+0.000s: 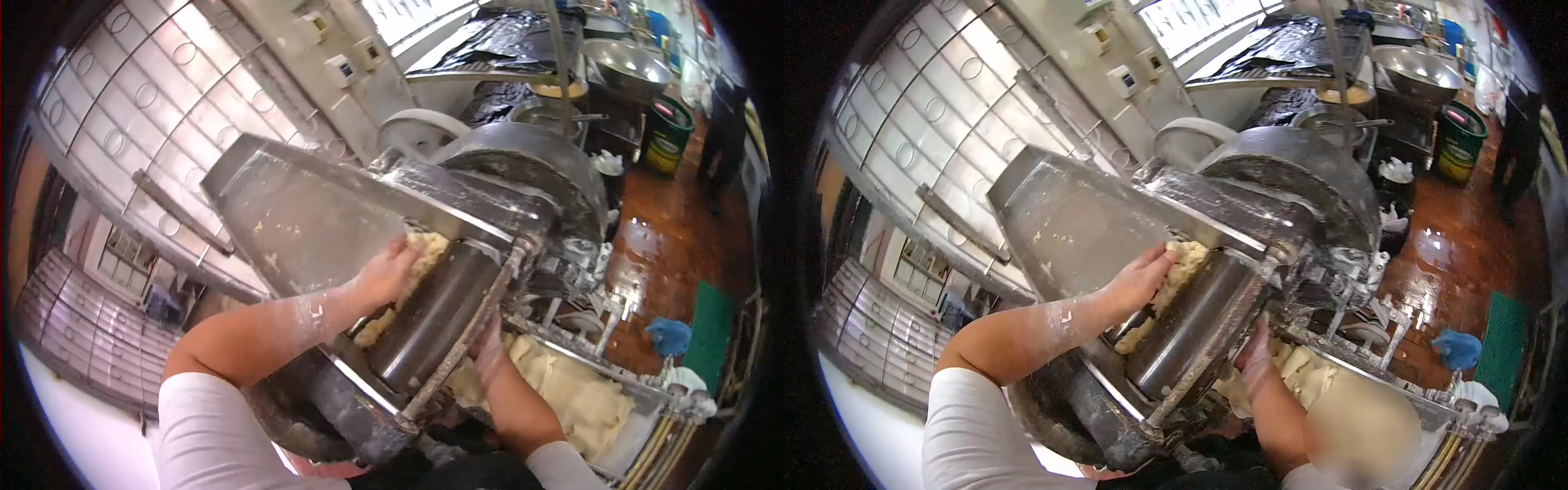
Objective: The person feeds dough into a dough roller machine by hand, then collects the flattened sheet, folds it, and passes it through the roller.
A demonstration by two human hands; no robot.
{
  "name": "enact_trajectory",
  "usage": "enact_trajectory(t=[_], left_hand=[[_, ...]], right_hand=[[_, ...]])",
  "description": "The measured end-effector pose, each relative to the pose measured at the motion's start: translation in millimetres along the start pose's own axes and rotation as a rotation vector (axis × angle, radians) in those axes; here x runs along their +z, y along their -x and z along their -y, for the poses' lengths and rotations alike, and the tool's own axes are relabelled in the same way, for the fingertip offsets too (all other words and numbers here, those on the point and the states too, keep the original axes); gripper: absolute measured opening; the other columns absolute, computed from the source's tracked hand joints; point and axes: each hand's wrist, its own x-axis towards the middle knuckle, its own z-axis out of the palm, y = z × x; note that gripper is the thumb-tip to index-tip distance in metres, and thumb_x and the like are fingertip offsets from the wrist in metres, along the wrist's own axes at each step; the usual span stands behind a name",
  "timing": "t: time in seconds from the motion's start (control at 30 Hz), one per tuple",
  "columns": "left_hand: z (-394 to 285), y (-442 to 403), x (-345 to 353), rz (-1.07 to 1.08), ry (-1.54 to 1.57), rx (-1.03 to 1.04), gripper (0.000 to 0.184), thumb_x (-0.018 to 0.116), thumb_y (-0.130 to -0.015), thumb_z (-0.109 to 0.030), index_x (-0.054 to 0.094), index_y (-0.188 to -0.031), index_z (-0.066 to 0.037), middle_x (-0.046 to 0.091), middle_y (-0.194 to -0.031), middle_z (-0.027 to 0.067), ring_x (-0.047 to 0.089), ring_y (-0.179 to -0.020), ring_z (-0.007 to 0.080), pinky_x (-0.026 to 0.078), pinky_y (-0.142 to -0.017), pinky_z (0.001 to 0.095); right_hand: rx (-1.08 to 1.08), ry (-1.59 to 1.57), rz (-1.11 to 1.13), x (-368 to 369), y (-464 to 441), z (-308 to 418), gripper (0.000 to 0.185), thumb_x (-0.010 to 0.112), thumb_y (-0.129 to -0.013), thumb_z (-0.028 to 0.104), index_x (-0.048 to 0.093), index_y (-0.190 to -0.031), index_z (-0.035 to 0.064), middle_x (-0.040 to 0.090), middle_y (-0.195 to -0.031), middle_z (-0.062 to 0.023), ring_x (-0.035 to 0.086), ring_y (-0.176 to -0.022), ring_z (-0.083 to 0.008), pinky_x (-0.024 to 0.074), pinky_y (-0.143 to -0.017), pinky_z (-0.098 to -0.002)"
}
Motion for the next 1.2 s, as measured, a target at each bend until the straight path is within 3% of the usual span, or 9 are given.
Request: enact_trajectory(t=[0.1, 0.13, 0.2, 0.3, 0.47, 0.7, 0.8, 1.0, 1.2], left_hand=[[4, -18, -57, -0.037, -0.252, 0.033, 0.040, 0.048, -0.094, -0.030, 0.058, -0.123, -0.005, 0.056, -0.125, 0.0266, 0.053, -0.118, 0.0376, 0.040, -0.103, 0.0412], [52, -54, -89, 0.040, -1.145, 0.227, 0.040, 0.050, -0.092, -0.030, 0.058, -0.121, -0.004, 0.058, -0.124, 0.0168, 0.056, -0.115, 0.0311, 0.047, -0.093, 0.0386], [135, -101, -177, -0.165, -1.220, 0.130, 0.030, 0.053, -0.089, -0.027, 0.064, -0.109, -0.008, 0.066, -0.107, 0.0103, 0.065, -0.093, 0.0204, 0.052, -0.078, 0.0353], [163, -120, -237, -0.265, -0.806, -0.418, 0.030, 0.053, -0.089, -0.034, 0.063, -0.101, -0.008, 0.064, -0.097, 0.0088, 0.065, -0.086, 0.0198, 0.052, -0.071, 0.0344], [128, -123, -198, 0.172, -0.702, -0.717, 0.037, 0.053, -0.089, -0.044, 0.063, -0.087, -0.008, 0.061, -0.081, 0.0063, 0.065, -0.075, 0.0187, 0.053, -0.059, 0.0328], [19, -7, -84, 0.479, -0.085, -0.306, 0.046, 0.052, -0.091, -0.050, 0.060, -0.091, -0.004, 0.056, -0.068, 0.0054, 0.053, -0.048, 0.0160, 0.048, -0.043, 0.0290], [30, -45, -78, 0.054, -0.309, -0.111, 0.044, 0.052, -0.091, -0.047, 0.060, -0.096, -0.004, 0.058, -0.073, 0.0070, 0.056, -0.051, 0.0156, 0.049, -0.045, 0.0285], [19, -67, -21, 0.368, -0.345, 0.176, 0.039, 0.053, -0.092, -0.039, 0.061, -0.105, -0.003, 0.062, -0.086, 0.0083, 0.060, -0.066, 0.0184, 0.052, -0.054, 0.0317], [-36, 2, -91, -0.092, -0.084, -0.096, 0.037, 0.056, -0.090, -0.045, 0.061, -0.100, -0.009, 0.056, -0.078, -0.0009, 0.054, -0.060, 0.0089, 0.041, -0.050, 0.0228]], right_hand=[[-0.007, 0.004, 0.099, 0, -1, -2, 0.069, 0.036, -0.093, 0.060, 0.043, -0.138, 0.0078, 0.046, -0.139, -0.0164, 0.044, -0.126, -0.0354, 0.0343, -0.107, -0.0504], [-0.027, -0.021, 0.142, -3, 1, -4, 0.066, 0.036, -0.094, 0.057, 0.044, -0.137, 0.0082, 0.047, -0.139, -0.0147, 0.046, -0.124, -0.0348, 0.0359, -0.106, -0.0494], [-0.029, 0.004, 0.177, -2, 6, -5, 0.065, 0.035, -0.095, 0.056, 0.044, -0.138, 0.0084, 0.046, -0.139, -0.0144, 0.046, -0.124, -0.0351, 0.0368, -0.105, -0.0498], [-0.025, -0.038, 0.151, -8, 5, -8, 0.062, 0.034, -0.096, 0.053, 0.043, -0.138, 0.0083, 0.047, -0.138, -0.0152, 0.047, -0.123, -0.0349, 0.0394, -0.104, -0.0494], [0.041, -0.087, 0.085, 1, -3, -16, 0.061, 0.036, -0.095, 0.053, 0.049, -0.132, 0.0071, 0.055, -0.128, -0.0152, 0.055, -0.114, -0.0327, 0.0469, -0.096, -0.0485], [-0.011, -0.144, 0.230, 23, -10, -18, 0.061, 0.040, -0.094, 0.056, 0.055, -0.126, 0.0068, 0.062, -0.117, -0.0150, 0.062, -0.102, -0.0313, 0.0524, -0.089, -0.0472], [-0.036, -0.138, 0.250, 34, 9, -8, 0.061, 0.039, -0.094, 0.056, 0.054, -0.126, 0.0068, 0.060, -0.120, -0.0147, 0.060, -0.104, -0.0329, 0.0498, -0.091, -0.0473], [-0.145, 0.017, -0.025, 0, 7, -3, 0.053, 0.032, -0.097, 0.050, 0.057, -0.122, 0.0103, 0.063, -0.110, -0.0118, 0.061, -0.097, -0.0281, 0.0505, -0.088, -0.0441], [0.001, -0.021, -0.008, -25, 25, 16, 0.058, 0.041, -0.091, 0.057, 0.057, -0.124, 0.0123, 0.063, -0.109, -0.0103, 0.060, -0.098, -0.0274, 0.0505, -0.088, -0.0439]])
